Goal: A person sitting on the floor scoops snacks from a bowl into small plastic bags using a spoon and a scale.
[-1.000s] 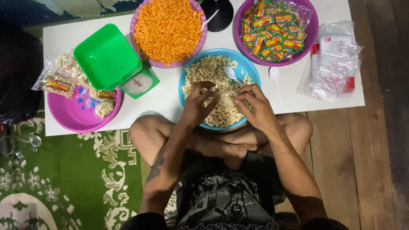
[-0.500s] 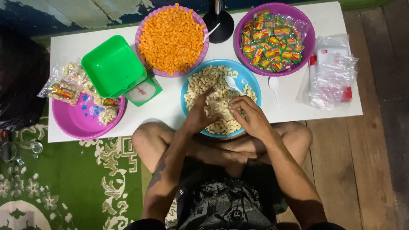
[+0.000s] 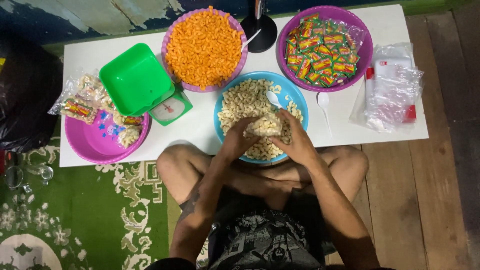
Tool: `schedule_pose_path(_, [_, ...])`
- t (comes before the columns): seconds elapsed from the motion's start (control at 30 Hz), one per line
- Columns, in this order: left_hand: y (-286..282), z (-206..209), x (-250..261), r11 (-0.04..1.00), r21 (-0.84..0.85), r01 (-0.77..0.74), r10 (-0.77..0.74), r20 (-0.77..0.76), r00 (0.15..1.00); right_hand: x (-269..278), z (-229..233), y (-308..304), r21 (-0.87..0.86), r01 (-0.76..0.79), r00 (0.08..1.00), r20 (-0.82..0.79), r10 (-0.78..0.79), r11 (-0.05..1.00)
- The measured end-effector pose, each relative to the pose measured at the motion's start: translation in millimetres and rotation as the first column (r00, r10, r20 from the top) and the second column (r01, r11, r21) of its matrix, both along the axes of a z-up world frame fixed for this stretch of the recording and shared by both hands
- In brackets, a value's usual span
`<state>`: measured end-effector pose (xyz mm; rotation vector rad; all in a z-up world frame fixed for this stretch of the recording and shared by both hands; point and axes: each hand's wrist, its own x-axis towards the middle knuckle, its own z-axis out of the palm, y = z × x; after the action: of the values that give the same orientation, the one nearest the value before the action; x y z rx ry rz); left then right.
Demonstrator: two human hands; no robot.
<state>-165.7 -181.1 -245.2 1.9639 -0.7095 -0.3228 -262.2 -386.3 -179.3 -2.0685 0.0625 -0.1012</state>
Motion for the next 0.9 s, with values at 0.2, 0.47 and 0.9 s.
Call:
schedule_pose_path(0.2, [0, 15, -2, 0.999, -0.036, 0.032, -0.032, -0.021, 0.999, 3, -42, -10, -0.076, -0.035, 0.998, 0.039, 0.038, 0.996])
schedule_pose_path(0.47, [3, -11, 5, 0.998, 0.053, 0.021, -0.023, 0.037, 0.999, 7, -54, -7, -0.108, -0.039, 0.999, 0.011, 0.04, 0.993])
schedule_pose_path(0.9, [3, 14, 4, 0.999, 0.035, 0.018, -0.015, -0.093, 0.996, 12, -45, -6, -0.152, 0.007, 1.0, 0.01, -0.005, 0.988])
